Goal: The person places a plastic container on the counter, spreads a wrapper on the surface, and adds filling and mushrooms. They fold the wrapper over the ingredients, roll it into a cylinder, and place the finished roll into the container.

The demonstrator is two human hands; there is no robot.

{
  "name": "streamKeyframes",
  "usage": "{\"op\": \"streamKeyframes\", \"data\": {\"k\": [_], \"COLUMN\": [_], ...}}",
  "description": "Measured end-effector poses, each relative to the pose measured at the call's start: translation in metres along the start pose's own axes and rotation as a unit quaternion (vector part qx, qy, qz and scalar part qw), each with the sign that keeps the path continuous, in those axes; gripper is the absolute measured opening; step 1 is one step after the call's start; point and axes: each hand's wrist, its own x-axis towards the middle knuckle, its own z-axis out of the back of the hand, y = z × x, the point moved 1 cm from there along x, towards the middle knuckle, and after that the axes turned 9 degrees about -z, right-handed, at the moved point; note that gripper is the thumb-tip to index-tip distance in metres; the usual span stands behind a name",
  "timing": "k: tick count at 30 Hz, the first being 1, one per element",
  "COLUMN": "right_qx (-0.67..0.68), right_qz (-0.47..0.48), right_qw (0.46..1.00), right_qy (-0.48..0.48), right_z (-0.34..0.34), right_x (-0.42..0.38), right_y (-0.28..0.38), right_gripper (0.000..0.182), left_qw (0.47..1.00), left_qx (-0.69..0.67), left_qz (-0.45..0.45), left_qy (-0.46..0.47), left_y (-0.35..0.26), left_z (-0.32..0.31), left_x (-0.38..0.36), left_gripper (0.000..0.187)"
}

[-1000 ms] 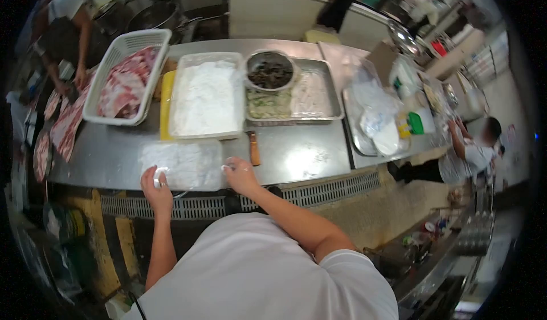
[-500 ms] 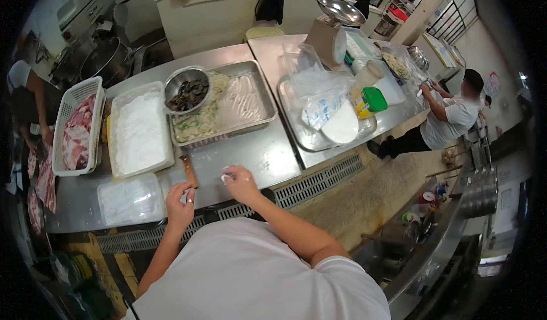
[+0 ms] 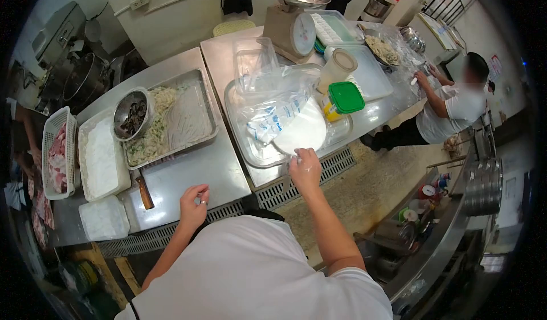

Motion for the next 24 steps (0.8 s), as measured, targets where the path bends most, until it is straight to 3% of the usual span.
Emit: {"op": "streamKeyframes", "data": {"k": [3, 9, 12, 15, 18, 21, 24], "right_qx": [-0.034, -0.162, 0.061, 0.091, -0.011, 0.058, 0.123], "right_qz": [0.079, 0.05, -0.131, -0.272, -0.244, -0.277, -0.272], "right_qw": [0.996, 0.976, 0.985, 0.956, 0.969, 0.959, 0.954], "right_qy": [-0.016, 0.136, 0.09, 0.063, 0.045, 0.002, -0.038], "right_z": [-0.003, -0.021, -0.027, -0.052, -0.06, -0.098, -0.088], "right_x": [0.016, 0.048, 0.073, 0.117, 0.13, 0.146, 0.152], "right_y": [0.016, 0.011, 0.028, 0.035, 0.065, 0.035, 0.023], "right_gripper": [0.026, 0.043, 0.054, 0.07, 0.071, 0.056, 0.038], "left_qw": [1.0, 0.999, 0.999, 0.999, 0.999, 0.999, 0.997], "left_qx": [-0.005, -0.02, -0.018, -0.023, -0.024, -0.02, -0.028], "left_qz": [-0.015, -0.014, -0.01, 0.008, 0.006, 0.027, 0.067], "left_qy": [0.021, 0.047, 0.038, 0.031, 0.02, 0.0, -0.029], "left_y": [-0.006, -0.019, -0.011, -0.007, -0.008, 0.001, 0.009], "left_z": [-0.022, -0.028, -0.021, -0.013, -0.001, 0.012, 0.023], "left_x": [0.012, 0.032, 0.034, 0.031, 0.027, 0.019, 0.012], "left_gripper": [0.02, 0.021, 0.022, 0.023, 0.024, 0.024, 0.024]}}
